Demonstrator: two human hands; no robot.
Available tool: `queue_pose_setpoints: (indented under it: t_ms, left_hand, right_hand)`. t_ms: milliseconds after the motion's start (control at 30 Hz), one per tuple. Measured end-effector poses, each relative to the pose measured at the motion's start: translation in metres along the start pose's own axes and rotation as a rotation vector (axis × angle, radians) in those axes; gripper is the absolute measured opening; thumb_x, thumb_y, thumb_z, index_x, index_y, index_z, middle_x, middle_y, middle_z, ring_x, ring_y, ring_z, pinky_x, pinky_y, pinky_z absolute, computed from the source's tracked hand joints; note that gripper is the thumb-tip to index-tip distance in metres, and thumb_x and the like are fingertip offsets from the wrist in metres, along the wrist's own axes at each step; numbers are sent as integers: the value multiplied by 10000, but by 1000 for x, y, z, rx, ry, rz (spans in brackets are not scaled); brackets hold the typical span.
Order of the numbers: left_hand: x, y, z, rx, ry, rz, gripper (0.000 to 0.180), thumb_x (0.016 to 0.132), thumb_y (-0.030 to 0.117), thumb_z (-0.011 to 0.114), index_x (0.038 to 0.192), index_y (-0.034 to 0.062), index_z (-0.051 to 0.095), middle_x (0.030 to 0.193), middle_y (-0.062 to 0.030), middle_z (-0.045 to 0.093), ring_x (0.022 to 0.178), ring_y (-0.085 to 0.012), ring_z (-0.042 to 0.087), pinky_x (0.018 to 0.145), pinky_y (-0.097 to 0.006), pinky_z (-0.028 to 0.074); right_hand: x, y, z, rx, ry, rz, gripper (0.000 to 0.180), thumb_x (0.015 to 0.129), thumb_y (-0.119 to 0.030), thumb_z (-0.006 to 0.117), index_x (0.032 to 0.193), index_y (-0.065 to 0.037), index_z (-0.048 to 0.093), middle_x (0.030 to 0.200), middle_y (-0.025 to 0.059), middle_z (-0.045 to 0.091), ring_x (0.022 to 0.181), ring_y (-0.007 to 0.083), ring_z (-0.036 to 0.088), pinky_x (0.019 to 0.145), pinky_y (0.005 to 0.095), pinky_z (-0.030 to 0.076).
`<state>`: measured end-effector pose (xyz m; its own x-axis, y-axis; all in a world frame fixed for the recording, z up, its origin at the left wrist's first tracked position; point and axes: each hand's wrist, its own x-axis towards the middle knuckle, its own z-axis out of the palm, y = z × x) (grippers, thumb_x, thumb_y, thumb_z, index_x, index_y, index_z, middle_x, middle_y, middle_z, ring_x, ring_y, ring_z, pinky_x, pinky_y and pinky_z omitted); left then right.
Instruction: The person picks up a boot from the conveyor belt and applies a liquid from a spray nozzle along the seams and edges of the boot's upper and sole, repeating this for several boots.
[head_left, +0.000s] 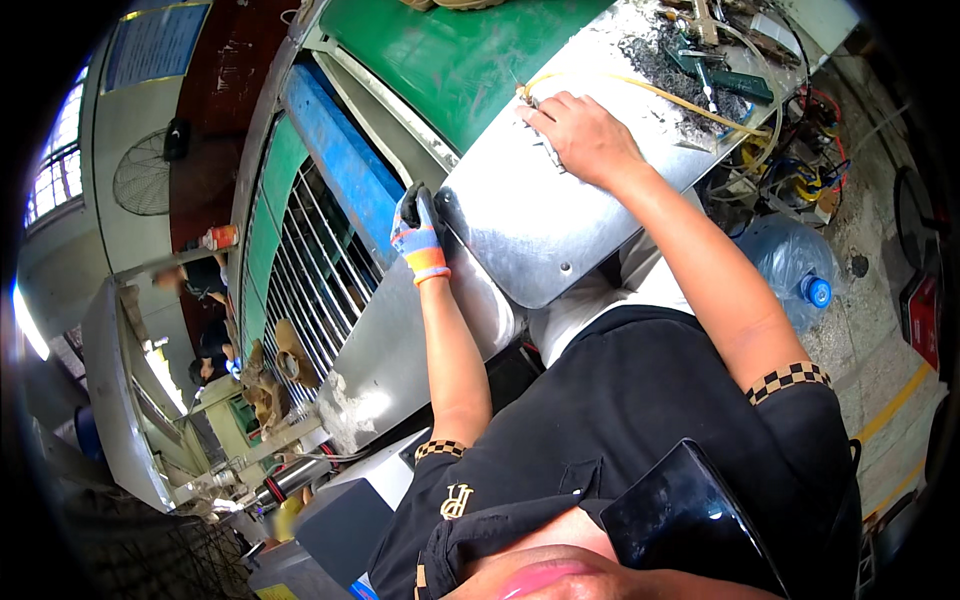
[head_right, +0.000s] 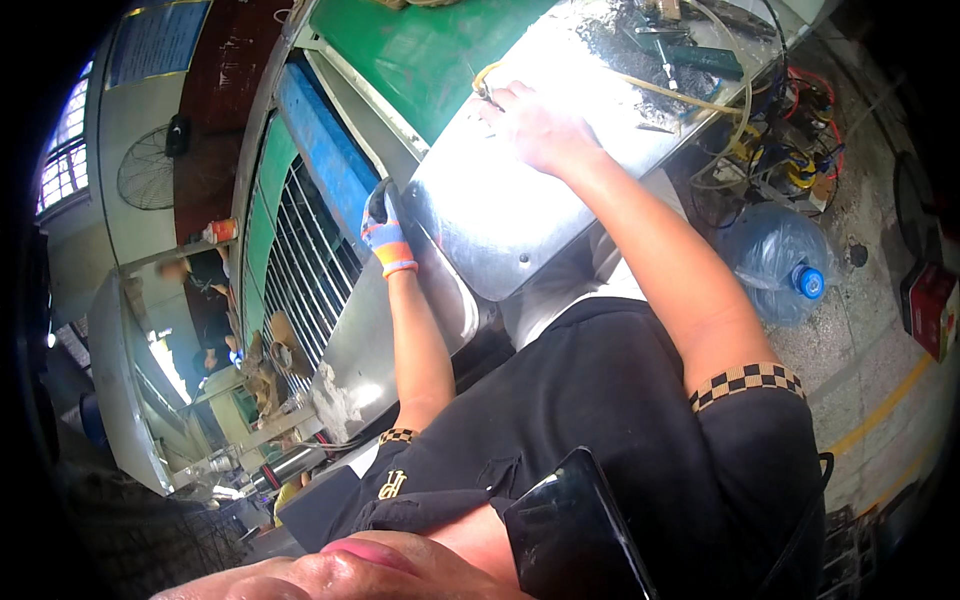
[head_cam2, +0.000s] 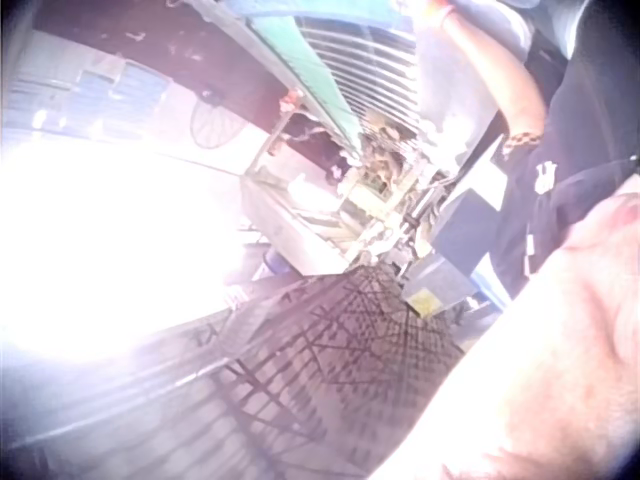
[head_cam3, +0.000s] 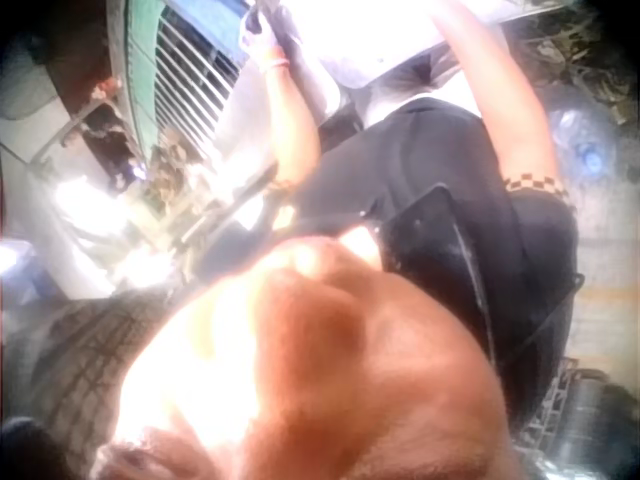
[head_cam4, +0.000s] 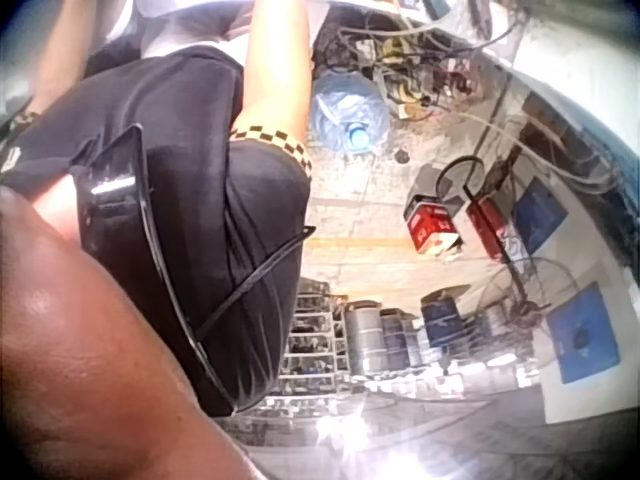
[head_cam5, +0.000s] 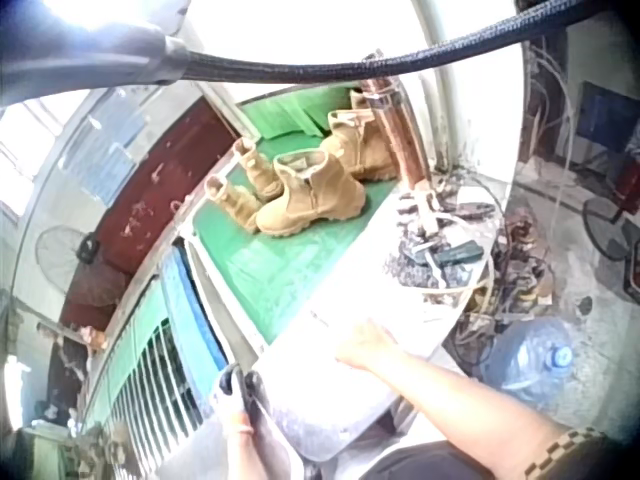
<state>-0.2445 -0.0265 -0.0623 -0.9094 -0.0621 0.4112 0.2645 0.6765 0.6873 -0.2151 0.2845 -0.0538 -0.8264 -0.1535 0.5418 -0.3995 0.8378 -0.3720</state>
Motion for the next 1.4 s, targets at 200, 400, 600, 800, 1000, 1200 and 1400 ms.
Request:
queue_pose_setpoints:
  t_ms: [200,400,600,800,1000,1200,1400]
  left_hand:
    - [-3,1,-1,-94,-25,-58,209,922,121,641,1075,-12,691,1042,-110,714,945,-184,666,872,-297,511]
    - [-5,6,-2,-87,-39,-77,225,927,117,638,1103,-17,678,1052,-110,710,969,-180,658,886,-296,505]
    - [-16,23,-7,-342,-114,-243,285,926,114,648,1190,6,634,960,-93,694,816,-135,642,735,-244,515]
    - [-42,74,-16,-459,-344,-333,357,921,41,626,1272,4,572,929,-59,678,793,-112,635,678,-225,511]
    - [-52,113,-17,-195,-494,90,486,845,87,714,1282,-37,542,1087,-148,661,1014,-227,631,912,-325,491]
    - [-26,13,-10,364,-238,340,629,778,170,740,1328,-13,496,1324,-235,515,1221,-396,498,1051,-420,400]
    - [-25,16,0,168,-286,183,504,813,172,689,1282,34,565,1259,-187,596,1155,-355,567,1013,-390,439]
  right_hand:
    - [0,-1,-1,-4,-11,2,450,841,-61,516,1283,-123,569,1037,64,610,994,236,582,868,353,474]
    - [0,-2,-5,5,-33,12,451,837,-51,518,1279,-125,569,1049,65,607,1000,241,579,878,354,471]
    - [-1,-1,-4,5,-35,11,458,835,-46,520,1284,-128,565,1043,66,607,1010,242,575,883,356,469]
    - [0,-1,-3,-6,-44,13,472,832,-42,523,1294,-135,559,1045,57,609,1011,234,573,877,354,467]
    - [0,-1,-2,-11,-34,9,480,828,-41,523,1298,-133,556,1050,56,611,1010,230,572,876,355,466]
    - [-1,-3,1,4,-27,-1,474,836,-51,516,1299,-141,558,1048,55,614,1011,230,573,882,357,466]
    - [-5,-2,-8,-8,-25,-26,480,832,-48,524,1300,-150,557,1057,71,613,1012,239,580,890,354,469]
